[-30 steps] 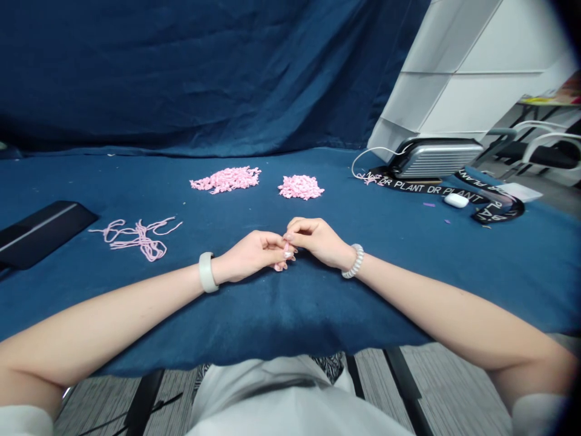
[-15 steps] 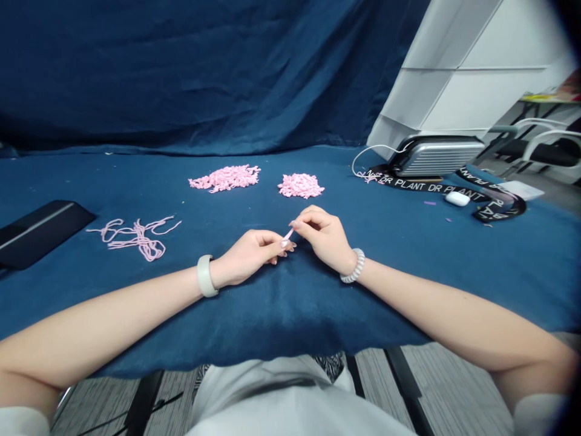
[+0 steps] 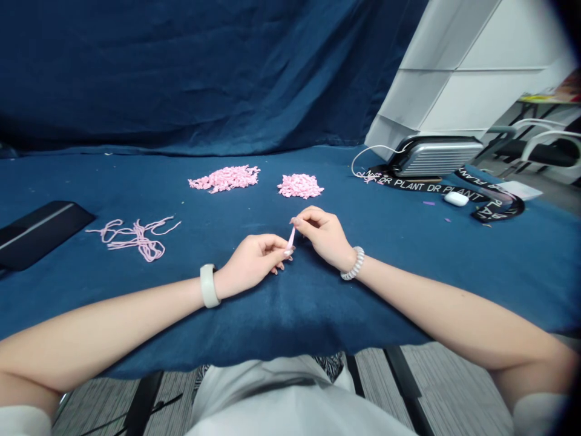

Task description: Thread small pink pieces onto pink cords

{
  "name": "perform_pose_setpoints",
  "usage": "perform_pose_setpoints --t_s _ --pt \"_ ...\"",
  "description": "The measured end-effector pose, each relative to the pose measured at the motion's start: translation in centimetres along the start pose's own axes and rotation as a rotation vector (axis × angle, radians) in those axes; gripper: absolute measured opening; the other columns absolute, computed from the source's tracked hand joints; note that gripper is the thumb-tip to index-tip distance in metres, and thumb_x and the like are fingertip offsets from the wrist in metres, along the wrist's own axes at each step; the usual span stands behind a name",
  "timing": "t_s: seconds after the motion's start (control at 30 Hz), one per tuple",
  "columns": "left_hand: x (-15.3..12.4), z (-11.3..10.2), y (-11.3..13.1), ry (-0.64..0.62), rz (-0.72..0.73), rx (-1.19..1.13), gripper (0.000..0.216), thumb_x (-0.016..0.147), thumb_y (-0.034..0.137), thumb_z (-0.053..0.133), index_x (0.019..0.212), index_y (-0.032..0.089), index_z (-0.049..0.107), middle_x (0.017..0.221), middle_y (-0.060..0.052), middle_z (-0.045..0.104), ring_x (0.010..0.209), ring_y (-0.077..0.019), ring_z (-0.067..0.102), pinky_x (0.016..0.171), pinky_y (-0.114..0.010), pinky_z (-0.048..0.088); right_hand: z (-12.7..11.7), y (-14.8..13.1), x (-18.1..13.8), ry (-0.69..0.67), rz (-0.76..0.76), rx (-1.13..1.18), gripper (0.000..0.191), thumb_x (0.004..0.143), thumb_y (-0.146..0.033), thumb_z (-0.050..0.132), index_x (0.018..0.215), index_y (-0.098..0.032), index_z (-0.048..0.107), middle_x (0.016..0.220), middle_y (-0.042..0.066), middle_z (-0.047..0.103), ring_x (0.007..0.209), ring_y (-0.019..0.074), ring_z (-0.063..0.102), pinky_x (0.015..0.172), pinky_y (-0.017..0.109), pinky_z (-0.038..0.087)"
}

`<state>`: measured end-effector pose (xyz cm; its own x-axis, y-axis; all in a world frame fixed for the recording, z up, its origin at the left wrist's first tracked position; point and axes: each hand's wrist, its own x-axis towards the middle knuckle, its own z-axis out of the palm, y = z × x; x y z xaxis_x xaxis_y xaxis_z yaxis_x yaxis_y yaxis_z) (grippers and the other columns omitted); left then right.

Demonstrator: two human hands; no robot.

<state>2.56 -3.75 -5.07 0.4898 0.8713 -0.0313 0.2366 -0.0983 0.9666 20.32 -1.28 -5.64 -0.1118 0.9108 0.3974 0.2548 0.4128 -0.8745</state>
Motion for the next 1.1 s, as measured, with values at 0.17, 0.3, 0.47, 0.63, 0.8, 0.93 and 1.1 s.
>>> perform_pose_setpoints --t_s 0.17,0.3,0.47,0.63,0.8,0.93,1.1 --pt "-0.6 0.2 0.1 0.075 0.148 0.228 0.022 0.084 0.035 0.052 0.080 0.015 0.061 0.068 -0.001 0.061 0.059 -0.0106 0.054 0.059 -0.023 0.044 0.0 0.2 0.1 -0.075 0.026 0.009 0.027 0.077 -0.040 0.063 0.064 -0.016 0.061 0.070 0.002 0.054 0.064 0.0115 0.048 0.060 0.026 0.038" --pt "-0.9 0.1 0.4 0.178 0.267 0.381 0.024 0.087 0.034 0.047 0.074 0.016 0.057 0.073 -0.002 0.057 0.067 -0.0124 0.052 0.065 -0.024 0.042 -0.1 0.4 0.1 -0.128 0.074 -0.005 0.028 0.077 -0.040 0.062 0.062 -0.015 0.061 0.067 0.001 0.054 0.062 0.0110 0.047 0.059 0.026 0.037" --pt "-1.4 0.1 0.7 0.219 0.457 0.426 0.021 0.085 0.028 0.051 0.069 0.017 0.057 0.100 -0.008 0.060 0.091 -0.0168 0.056 0.082 -0.028 0.043 0.0 0.2 0.0 -0.230 0.058 -0.032 0.025 0.076 -0.037 0.063 0.064 -0.015 0.065 0.069 0.002 0.057 0.065 0.0118 0.050 0.064 0.027 0.038" --pt "-1.3 0.1 0.4 0.154 0.489 0.322 0.015 0.084 0.026 0.055 0.075 0.018 0.062 0.094 -0.007 0.067 0.088 -0.0175 0.062 0.084 -0.030 0.046 0.1 0.1 -0.2 -0.269 0.037 0.002 0.023 0.076 -0.035 0.063 0.063 -0.016 0.064 0.071 0.002 0.057 0.066 0.0119 0.051 0.065 0.028 0.040" --pt "-1.1 0.1 0.3 0.194 0.449 0.295 0.014 0.081 0.028 0.059 0.077 0.019 0.068 0.088 -0.007 0.070 0.084 -0.0183 0.064 0.081 -0.031 0.049 0.1 0.1 -0.1 -0.280 0.045 0.010 0.020 0.075 -0.030 0.064 0.061 -0.016 0.064 0.071 0.001 0.057 0.066 0.0114 0.052 0.065 0.027 0.040" --pt "-1.1 0.1 0.4 0.218 0.450 0.299 0.010 0.077 0.027 0.064 0.080 0.019 0.070 0.092 -0.007 0.070 0.087 -0.0188 0.064 0.082 -0.031 0.049 0.1 0.2 -0.1 -0.298 0.028 -0.015 0.016 0.075 -0.025 0.062 0.061 -0.016 0.063 0.071 0.001 0.057 0.067 0.0112 0.052 0.066 0.026 0.040" --pt "-1.1 0.2 0.5 0.256 0.431 0.245 0.010 0.076 0.025 0.065 0.081 0.018 0.071 0.092 -0.007 0.070 0.085 -0.0178 0.064 0.081 -0.029 0.049 0.1 0.2 -0.1 -0.320 0.030 -0.036 0.016 0.076 -0.023 0.061 0.062 -0.015 0.062 0.073 0.001 0.058 0.068 0.0111 0.052 0.068 0.026 0.040"
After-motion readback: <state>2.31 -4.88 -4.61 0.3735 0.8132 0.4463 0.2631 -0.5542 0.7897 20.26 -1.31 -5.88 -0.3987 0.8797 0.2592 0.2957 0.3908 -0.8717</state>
